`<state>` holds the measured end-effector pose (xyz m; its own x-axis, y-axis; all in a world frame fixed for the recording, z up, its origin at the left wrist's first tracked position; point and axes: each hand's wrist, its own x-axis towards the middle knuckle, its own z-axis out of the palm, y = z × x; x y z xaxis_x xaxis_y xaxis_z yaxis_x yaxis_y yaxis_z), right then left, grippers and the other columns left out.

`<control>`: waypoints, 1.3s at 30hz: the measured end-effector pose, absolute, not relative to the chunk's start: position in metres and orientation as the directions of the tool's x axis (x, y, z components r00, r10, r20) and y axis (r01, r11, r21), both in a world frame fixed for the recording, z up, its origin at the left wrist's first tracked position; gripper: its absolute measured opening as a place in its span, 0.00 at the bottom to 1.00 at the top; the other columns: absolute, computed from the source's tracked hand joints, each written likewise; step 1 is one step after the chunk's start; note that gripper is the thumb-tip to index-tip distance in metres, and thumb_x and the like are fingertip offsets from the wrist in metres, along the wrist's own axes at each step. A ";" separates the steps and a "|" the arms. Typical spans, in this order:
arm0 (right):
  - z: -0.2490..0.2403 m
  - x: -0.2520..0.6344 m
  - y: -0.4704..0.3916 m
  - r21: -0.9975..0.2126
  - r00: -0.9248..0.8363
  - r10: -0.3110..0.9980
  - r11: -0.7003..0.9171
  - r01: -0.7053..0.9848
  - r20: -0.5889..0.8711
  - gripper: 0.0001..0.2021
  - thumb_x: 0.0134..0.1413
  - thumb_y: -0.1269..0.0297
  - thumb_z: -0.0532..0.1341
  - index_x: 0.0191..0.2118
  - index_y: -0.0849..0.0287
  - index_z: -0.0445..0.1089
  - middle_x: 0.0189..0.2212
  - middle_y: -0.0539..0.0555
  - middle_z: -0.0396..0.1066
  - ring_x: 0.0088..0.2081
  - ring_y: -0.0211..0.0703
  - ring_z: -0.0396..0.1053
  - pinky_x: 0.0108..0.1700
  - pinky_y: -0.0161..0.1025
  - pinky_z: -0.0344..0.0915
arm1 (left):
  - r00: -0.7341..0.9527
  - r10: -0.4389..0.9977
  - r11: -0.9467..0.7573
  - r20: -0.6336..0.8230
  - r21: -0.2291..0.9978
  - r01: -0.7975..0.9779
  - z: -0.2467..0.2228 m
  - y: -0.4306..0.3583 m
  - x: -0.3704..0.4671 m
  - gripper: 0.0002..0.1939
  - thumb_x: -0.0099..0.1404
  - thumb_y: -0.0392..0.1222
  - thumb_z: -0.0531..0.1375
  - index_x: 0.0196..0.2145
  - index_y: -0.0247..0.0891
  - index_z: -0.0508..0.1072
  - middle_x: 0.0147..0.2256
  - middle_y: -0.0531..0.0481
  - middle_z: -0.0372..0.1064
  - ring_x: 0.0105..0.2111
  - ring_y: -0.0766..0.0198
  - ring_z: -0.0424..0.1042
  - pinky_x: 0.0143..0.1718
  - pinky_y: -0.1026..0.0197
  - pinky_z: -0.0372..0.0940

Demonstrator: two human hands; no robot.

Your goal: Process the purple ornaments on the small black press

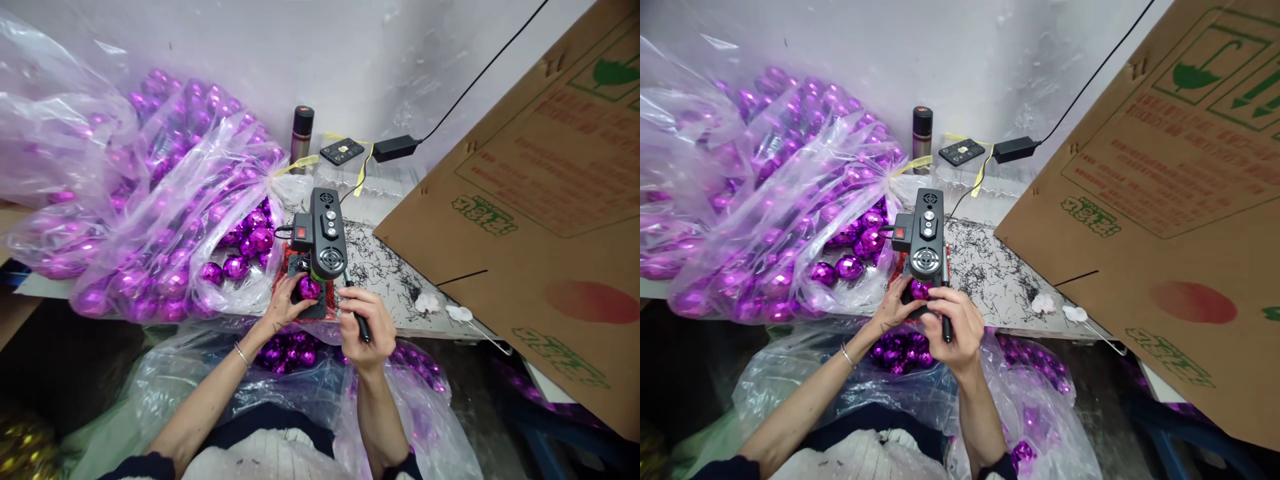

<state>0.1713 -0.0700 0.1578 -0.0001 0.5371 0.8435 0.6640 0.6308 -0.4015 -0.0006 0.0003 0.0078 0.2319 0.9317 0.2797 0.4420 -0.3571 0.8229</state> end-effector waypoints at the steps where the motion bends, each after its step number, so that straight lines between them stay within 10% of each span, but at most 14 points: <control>1: 0.158 0.169 -0.066 -0.412 0.015 0.531 0.638 0.650 0.847 0.09 0.74 0.67 0.58 0.43 0.53 0.75 0.34 0.53 0.80 0.35 0.44 0.79 0.36 0.42 0.75 | 0.234 0.930 -0.363 0.284 0.815 0.452 0.007 0.000 0.000 0.35 0.63 0.56 0.76 0.64 0.44 0.76 0.57 0.41 0.82 0.60 0.43 0.80 0.71 0.36 0.67; 9: 0.113 0.153 -0.051 -0.377 0.104 0.411 0.670 0.640 0.906 0.20 0.79 0.66 0.49 0.30 0.53 0.61 0.24 0.48 0.67 0.25 0.37 0.63 0.31 0.40 0.62 | 0.241 0.919 -0.393 0.312 0.784 0.482 -0.002 0.001 0.002 0.34 0.66 0.55 0.75 0.64 0.43 0.75 0.57 0.40 0.82 0.60 0.43 0.81 0.71 0.35 0.67; 39: 0.075 0.152 -0.050 -0.469 0.194 0.439 0.693 0.548 0.877 0.19 0.81 0.63 0.47 0.32 0.52 0.61 0.29 0.48 0.67 0.28 0.38 0.69 0.35 0.43 0.69 | 0.249 0.903 -0.428 0.349 0.773 0.469 -0.001 0.002 0.003 0.33 0.66 0.55 0.75 0.64 0.43 0.75 0.56 0.40 0.82 0.58 0.43 0.81 0.67 0.35 0.70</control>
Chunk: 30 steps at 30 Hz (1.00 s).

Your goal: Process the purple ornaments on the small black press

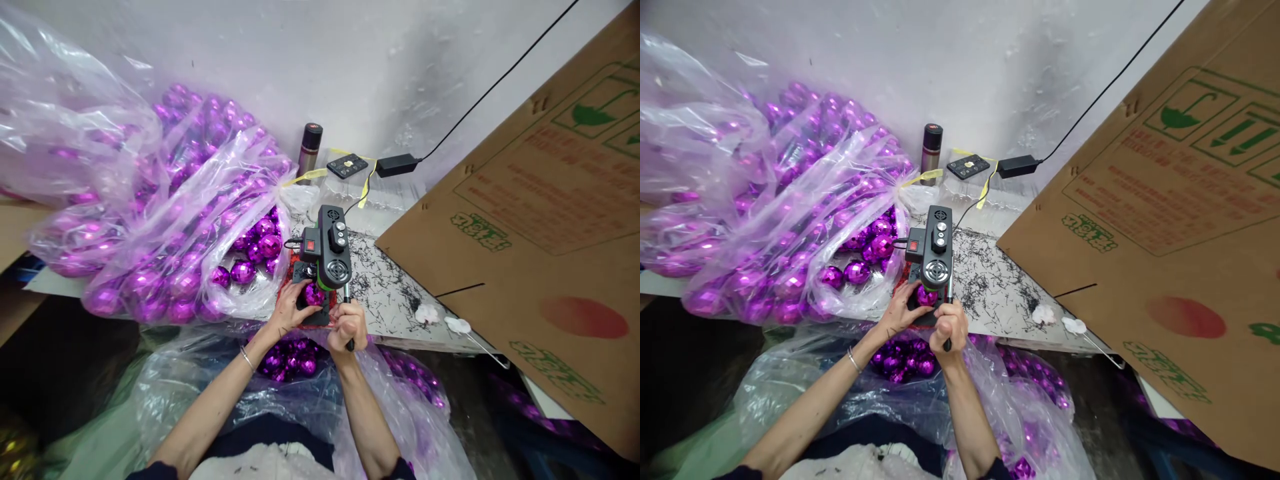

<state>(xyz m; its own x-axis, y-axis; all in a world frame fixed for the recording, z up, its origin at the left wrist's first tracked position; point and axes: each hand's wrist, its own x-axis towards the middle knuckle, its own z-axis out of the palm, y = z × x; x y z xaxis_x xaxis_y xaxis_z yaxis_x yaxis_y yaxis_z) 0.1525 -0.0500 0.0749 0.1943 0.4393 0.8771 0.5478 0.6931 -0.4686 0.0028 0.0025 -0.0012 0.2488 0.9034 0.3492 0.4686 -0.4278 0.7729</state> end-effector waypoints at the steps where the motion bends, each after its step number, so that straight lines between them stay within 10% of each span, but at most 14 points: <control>1: 0.073 0.152 -0.050 -0.473 0.200 0.441 0.690 0.548 0.875 0.19 0.81 0.63 0.47 0.32 0.52 0.61 0.29 0.48 0.67 0.28 0.39 0.70 0.36 0.44 0.70 | 0.248 0.904 -0.428 0.350 0.772 0.470 -0.001 0.003 0.003 0.33 0.66 0.54 0.75 0.64 0.43 0.75 0.56 0.40 0.82 0.58 0.43 0.81 0.67 0.35 0.70; 8: 0.078 0.150 -0.047 -0.382 0.140 0.381 0.691 0.614 0.914 0.20 0.80 0.65 0.48 0.30 0.53 0.60 0.27 0.46 0.66 0.27 0.37 0.70 0.38 0.42 0.69 | 0.247 0.913 -0.406 0.326 0.795 0.451 0.004 0.007 0.003 0.32 0.66 0.53 0.75 0.63 0.43 0.76 0.55 0.41 0.82 0.57 0.43 0.81 0.67 0.37 0.71; 18: 0.156 0.147 -0.058 -0.632 0.302 0.565 0.591 0.502 0.768 0.20 0.77 0.69 0.55 0.27 0.54 0.63 0.23 0.46 0.64 0.28 0.38 0.67 0.32 0.39 0.61 | 0.296 0.872 -0.489 0.390 0.741 0.461 0.008 -0.045 -0.013 0.33 0.70 0.45 0.71 0.69 0.42 0.70 0.64 0.34 0.76 0.65 0.41 0.76 0.69 0.32 0.69; 22: 0.136 0.146 -0.059 -0.576 0.270 0.521 0.615 0.538 0.810 0.21 0.77 0.69 0.54 0.27 0.54 0.63 0.23 0.47 0.64 0.28 0.38 0.69 0.31 0.39 0.62 | 0.401 0.801 -0.596 0.445 0.659 0.460 0.023 -0.077 -0.047 0.43 0.65 0.57 0.75 0.72 0.44 0.68 0.68 0.32 0.71 0.67 0.39 0.74 0.66 0.36 0.74; 27: 0.127 0.143 -0.057 -0.581 0.310 0.497 0.620 0.527 0.811 0.21 0.77 0.69 0.54 0.26 0.54 0.62 0.23 0.46 0.64 0.27 0.38 0.69 0.30 0.38 0.62 | 0.090 0.818 -0.510 0.568 0.643 0.571 0.072 -0.015 -0.074 0.18 0.81 0.48 0.58 0.63 0.45 0.76 0.60 0.40 0.78 0.62 0.49 0.79 0.65 0.43 0.74; 30: 0.130 0.143 -0.057 -0.576 0.290 0.505 0.626 0.525 0.813 0.21 0.77 0.69 0.54 0.27 0.54 0.62 0.23 0.46 0.65 0.28 0.37 0.70 0.30 0.37 0.62 | -0.035 0.881 -0.300 0.472 0.615 0.729 0.088 0.045 -0.074 0.23 0.77 0.47 0.64 0.66 0.39 0.74 0.62 0.34 0.76 0.64 0.41 0.76 0.68 0.35 0.69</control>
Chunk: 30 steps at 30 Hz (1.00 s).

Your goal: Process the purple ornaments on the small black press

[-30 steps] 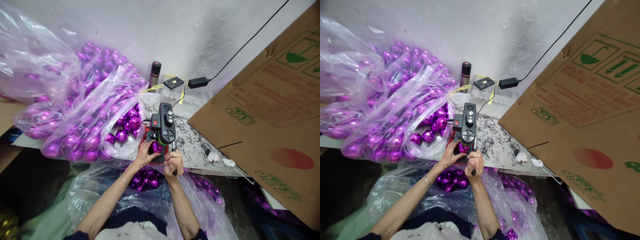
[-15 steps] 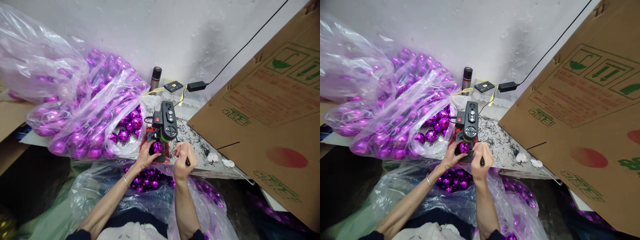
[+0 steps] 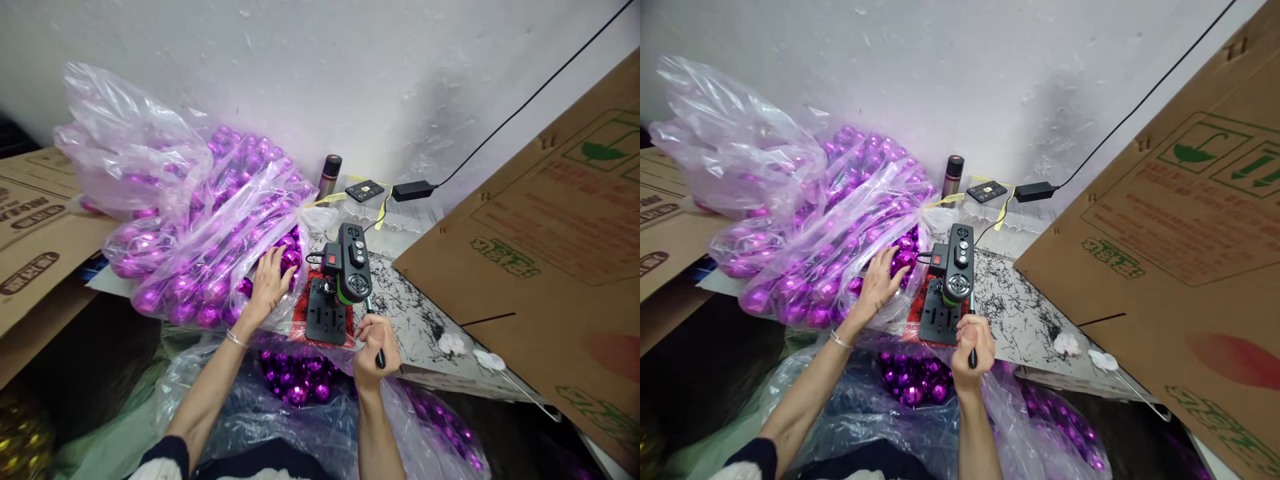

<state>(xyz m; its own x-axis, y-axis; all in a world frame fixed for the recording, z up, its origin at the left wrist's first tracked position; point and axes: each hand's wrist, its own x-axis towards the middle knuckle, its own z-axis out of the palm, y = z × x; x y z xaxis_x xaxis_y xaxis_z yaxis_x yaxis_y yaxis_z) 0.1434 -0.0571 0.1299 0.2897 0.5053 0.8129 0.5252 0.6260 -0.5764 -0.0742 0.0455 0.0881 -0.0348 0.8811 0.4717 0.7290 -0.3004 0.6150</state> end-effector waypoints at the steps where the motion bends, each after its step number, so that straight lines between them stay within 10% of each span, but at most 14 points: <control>1: 0.131 0.144 -0.057 -0.571 0.280 0.506 0.630 0.526 0.816 0.21 0.77 0.70 0.53 0.27 0.54 0.62 0.23 0.46 0.65 0.28 0.37 0.70 0.30 0.37 0.62 | -0.027 0.905 -0.255 0.424 0.593 0.764 0.090 0.061 -0.072 0.26 0.75 0.47 0.65 0.67 0.37 0.72 0.62 0.32 0.75 0.63 0.38 0.76 0.67 0.33 0.69; 6: 0.134 0.146 -0.057 -0.552 0.265 0.492 0.644 0.530 0.829 0.21 0.76 0.71 0.53 0.26 0.53 0.62 0.21 0.46 0.63 0.27 0.39 0.70 0.29 0.40 0.61 | -0.007 0.957 -0.200 0.290 0.678 0.707 0.089 0.084 -0.069 0.33 0.69 0.47 0.70 0.67 0.36 0.70 0.61 0.31 0.76 0.60 0.38 0.78 0.64 0.36 0.72; 10: 0.144 0.144 -0.057 -0.593 0.291 0.523 0.624 0.509 0.801 0.21 0.76 0.71 0.55 0.26 0.54 0.63 0.22 0.47 0.65 0.27 0.38 0.69 0.30 0.39 0.61 | -0.128 0.977 -0.142 0.172 0.965 0.219 0.096 0.055 -0.082 0.39 0.68 0.62 0.69 0.68 0.40 0.65 0.55 0.38 0.79 0.50 0.48 0.82 0.54 0.45 0.78; 16: 0.171 0.140 -0.052 -0.658 0.368 0.550 0.565 0.498 0.750 0.24 0.78 0.64 0.56 0.24 0.53 0.61 0.20 0.46 0.63 0.25 0.38 0.68 0.30 0.40 0.62 | 0.071 0.996 0.074 -0.060 0.973 -0.218 0.091 -0.014 -0.074 0.33 0.73 0.67 0.63 0.64 0.42 0.73 0.50 0.42 0.82 0.44 0.52 0.83 0.42 0.53 0.80; 30: 0.161 0.147 -0.056 -0.602 0.268 0.555 0.596 0.531 0.787 0.19 0.75 0.70 0.55 0.28 0.54 0.66 0.24 0.47 0.67 0.29 0.39 0.70 0.33 0.40 0.65 | 0.202 0.951 -0.306 0.234 0.809 0.502 0.042 -0.009 -0.014 0.28 0.67 0.52 0.73 0.61 0.42 0.75 0.54 0.42 0.82 0.54 0.46 0.83 0.58 0.44 0.77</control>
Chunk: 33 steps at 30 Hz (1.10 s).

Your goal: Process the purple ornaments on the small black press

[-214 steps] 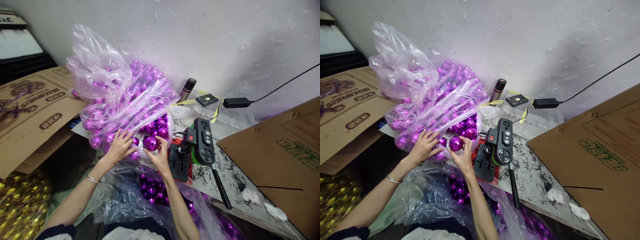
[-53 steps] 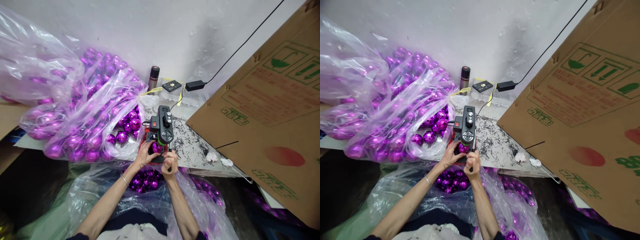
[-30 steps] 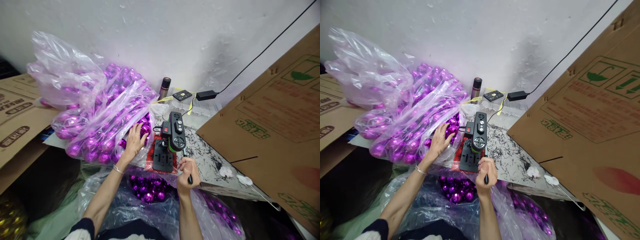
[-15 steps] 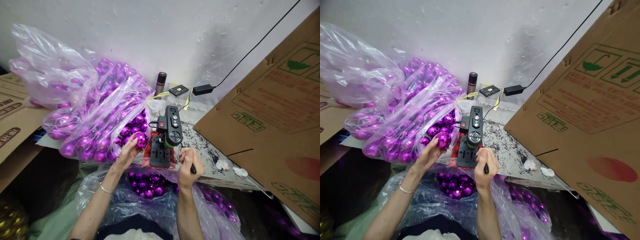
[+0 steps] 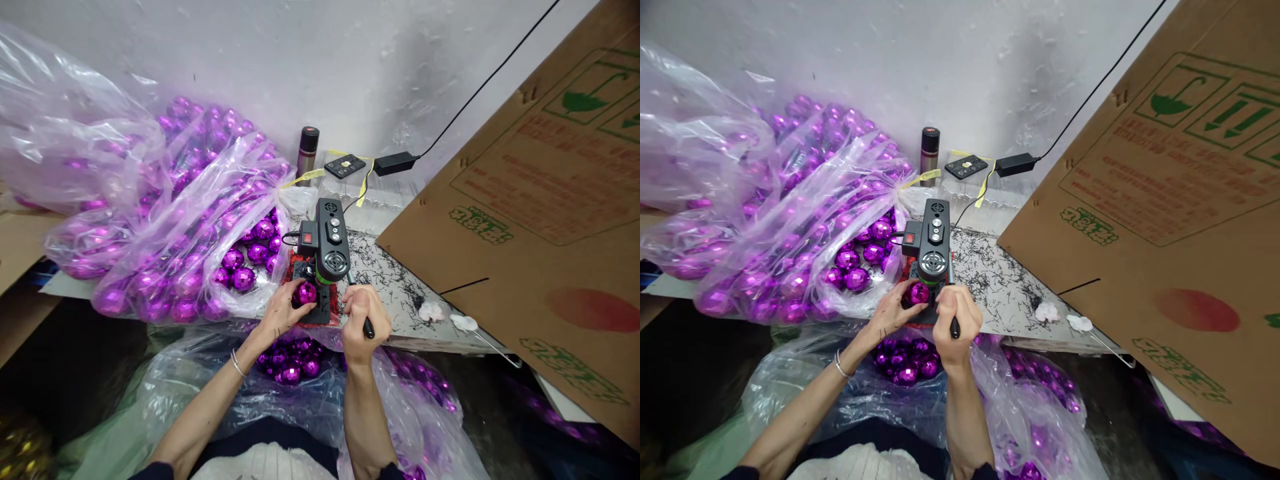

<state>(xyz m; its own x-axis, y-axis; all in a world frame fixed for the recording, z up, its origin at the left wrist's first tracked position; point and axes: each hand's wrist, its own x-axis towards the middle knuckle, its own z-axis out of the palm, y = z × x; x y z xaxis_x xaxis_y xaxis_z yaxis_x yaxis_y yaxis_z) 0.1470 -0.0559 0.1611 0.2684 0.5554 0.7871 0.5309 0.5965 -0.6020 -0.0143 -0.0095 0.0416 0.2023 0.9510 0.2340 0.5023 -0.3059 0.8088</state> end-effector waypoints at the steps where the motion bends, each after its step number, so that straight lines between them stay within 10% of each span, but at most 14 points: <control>1: 0.161 0.147 -0.056 -0.597 0.265 0.552 0.599 0.534 0.791 0.18 0.75 0.70 0.55 0.28 0.54 0.66 0.24 0.47 0.67 0.29 0.39 0.70 0.33 0.40 0.64 | 0.212 0.943 -0.330 0.255 0.787 0.522 0.040 -0.008 -0.012 0.28 0.67 0.52 0.73 0.61 0.43 0.75 0.53 0.43 0.82 0.53 0.46 0.82 0.57 0.45 0.77; 33: 0.083 0.143 -0.054 -0.509 0.270 0.437 0.651 0.563 0.858 0.20 0.80 0.63 0.48 0.31 0.52 0.62 0.27 0.47 0.67 0.27 0.38 0.68 0.35 0.42 0.70 | 0.200 0.915 -0.392 0.350 0.658 0.643 0.010 -0.009 0.019 0.31 0.71 0.58 0.71 0.63 0.39 0.73 0.54 0.38 0.80 0.56 0.43 0.77 0.57 0.46 0.68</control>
<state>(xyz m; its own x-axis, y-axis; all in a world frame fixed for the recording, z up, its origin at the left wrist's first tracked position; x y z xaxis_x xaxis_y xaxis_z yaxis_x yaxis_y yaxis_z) 0.1426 -0.0536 0.0828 0.2703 0.4371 0.8578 0.5633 0.6508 -0.5091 0.0187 -0.0094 0.0099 0.2003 0.9151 0.3499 0.6425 -0.3923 0.6582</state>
